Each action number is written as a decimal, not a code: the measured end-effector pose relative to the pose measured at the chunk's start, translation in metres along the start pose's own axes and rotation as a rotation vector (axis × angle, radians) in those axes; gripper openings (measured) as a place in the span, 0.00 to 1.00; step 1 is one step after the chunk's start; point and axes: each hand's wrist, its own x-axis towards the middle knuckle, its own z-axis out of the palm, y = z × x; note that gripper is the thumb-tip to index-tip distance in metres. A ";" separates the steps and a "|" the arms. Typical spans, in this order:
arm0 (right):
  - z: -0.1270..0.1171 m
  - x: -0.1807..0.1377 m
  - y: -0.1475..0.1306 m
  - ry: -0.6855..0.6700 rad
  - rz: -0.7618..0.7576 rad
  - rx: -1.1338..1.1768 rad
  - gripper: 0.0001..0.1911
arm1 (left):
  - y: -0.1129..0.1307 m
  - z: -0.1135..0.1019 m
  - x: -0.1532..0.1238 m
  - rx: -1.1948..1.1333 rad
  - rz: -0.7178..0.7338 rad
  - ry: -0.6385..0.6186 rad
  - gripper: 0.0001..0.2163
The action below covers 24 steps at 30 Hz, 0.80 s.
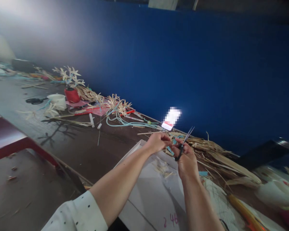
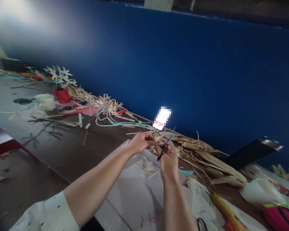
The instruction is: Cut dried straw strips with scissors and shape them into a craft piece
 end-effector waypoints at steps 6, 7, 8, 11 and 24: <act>0.001 -0.002 0.000 -0.005 -0.014 -0.024 0.28 | 0.001 -0.002 0.000 -0.030 0.002 -0.032 0.10; 0.000 -0.002 0.001 -0.019 -0.004 -0.028 0.28 | 0.001 -0.002 0.000 -0.019 0.003 -0.031 0.11; -0.001 -0.001 0.002 -0.032 0.009 -0.030 0.29 | 0.000 -0.002 0.001 -0.005 0.008 -0.028 0.11; -0.002 -0.001 0.001 -0.050 0.044 -0.041 0.28 | 0.000 -0.002 0.001 0.038 0.032 -0.013 0.11; -0.004 0.000 0.000 -0.034 0.142 0.015 0.30 | 0.007 0.004 -0.002 -0.011 0.102 0.055 0.08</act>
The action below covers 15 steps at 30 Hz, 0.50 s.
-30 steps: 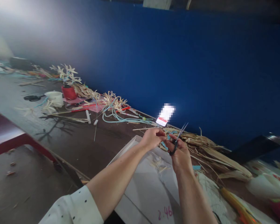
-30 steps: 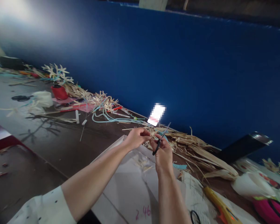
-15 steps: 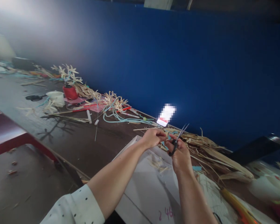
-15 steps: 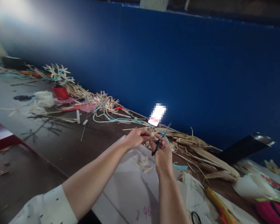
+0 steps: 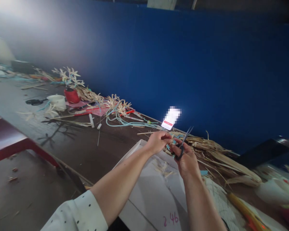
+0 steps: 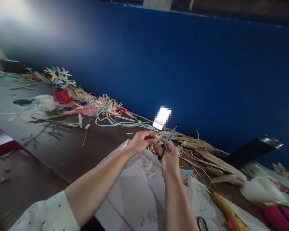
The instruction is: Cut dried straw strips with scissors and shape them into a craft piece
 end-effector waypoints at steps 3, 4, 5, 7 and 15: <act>0.000 0.000 0.000 0.021 0.024 0.002 0.30 | -0.004 0.001 0.001 0.029 0.096 0.002 0.06; 0.000 0.000 -0.001 0.030 0.033 0.001 0.30 | -0.005 0.001 0.001 0.045 0.126 0.007 0.06; 0.000 0.000 -0.001 0.037 0.040 0.002 0.31 | -0.006 0.001 0.001 0.061 0.148 0.011 0.06; 0.000 0.001 0.000 0.043 0.044 0.005 0.31 | -0.007 0.001 0.001 0.088 0.171 0.013 0.06; -0.002 0.002 0.000 0.046 0.049 0.017 0.27 | -0.007 0.002 0.000 0.103 0.202 0.024 0.06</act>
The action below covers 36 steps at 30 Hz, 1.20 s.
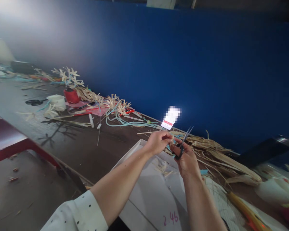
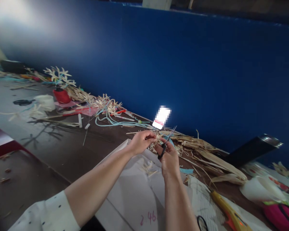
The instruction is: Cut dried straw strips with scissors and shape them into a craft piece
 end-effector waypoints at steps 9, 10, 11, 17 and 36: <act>-0.002 0.003 0.003 0.074 0.059 -0.034 0.25 | 0.003 0.001 -0.003 -0.002 -0.046 -0.050 0.07; -0.002 0.003 0.003 0.074 0.058 -0.036 0.25 | 0.004 0.001 -0.003 -0.011 -0.078 -0.052 0.07; -0.002 0.003 0.003 0.073 0.055 -0.030 0.25 | 0.004 0.001 -0.002 -0.019 -0.111 -0.051 0.08; -0.004 0.008 0.010 0.061 -0.003 0.004 0.25 | 0.003 0.000 -0.001 -0.052 -0.151 -0.009 0.09; 0.001 0.007 0.010 0.046 -0.085 0.001 0.26 | -0.009 0.010 -0.001 -0.139 -0.161 0.119 0.08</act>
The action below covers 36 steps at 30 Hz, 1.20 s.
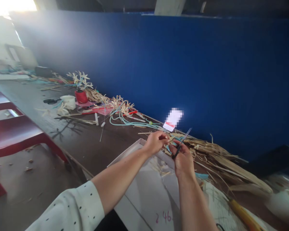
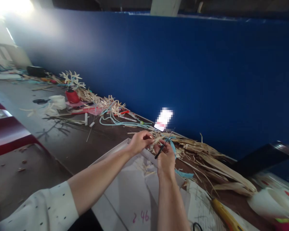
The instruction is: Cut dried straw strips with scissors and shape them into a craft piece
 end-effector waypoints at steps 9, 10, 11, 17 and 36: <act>-0.002 0.004 0.005 0.013 0.047 0.094 0.23 | 0.000 0.002 0.001 -0.136 -0.101 0.018 0.12; -0.002 0.004 0.005 0.016 0.050 0.097 0.23 | 0.000 0.002 0.001 -0.144 -0.110 0.015 0.13; -0.001 0.003 0.004 0.017 0.054 0.094 0.23 | 0.000 0.002 0.001 -0.149 -0.110 0.017 0.14; 0.005 -0.005 -0.004 -0.071 0.105 0.099 0.22 | -0.004 0.002 0.002 -0.211 -0.072 0.096 0.12; 0.005 -0.011 -0.011 -0.233 0.235 0.157 0.22 | 0.000 -0.013 0.015 -0.287 -0.090 0.218 0.11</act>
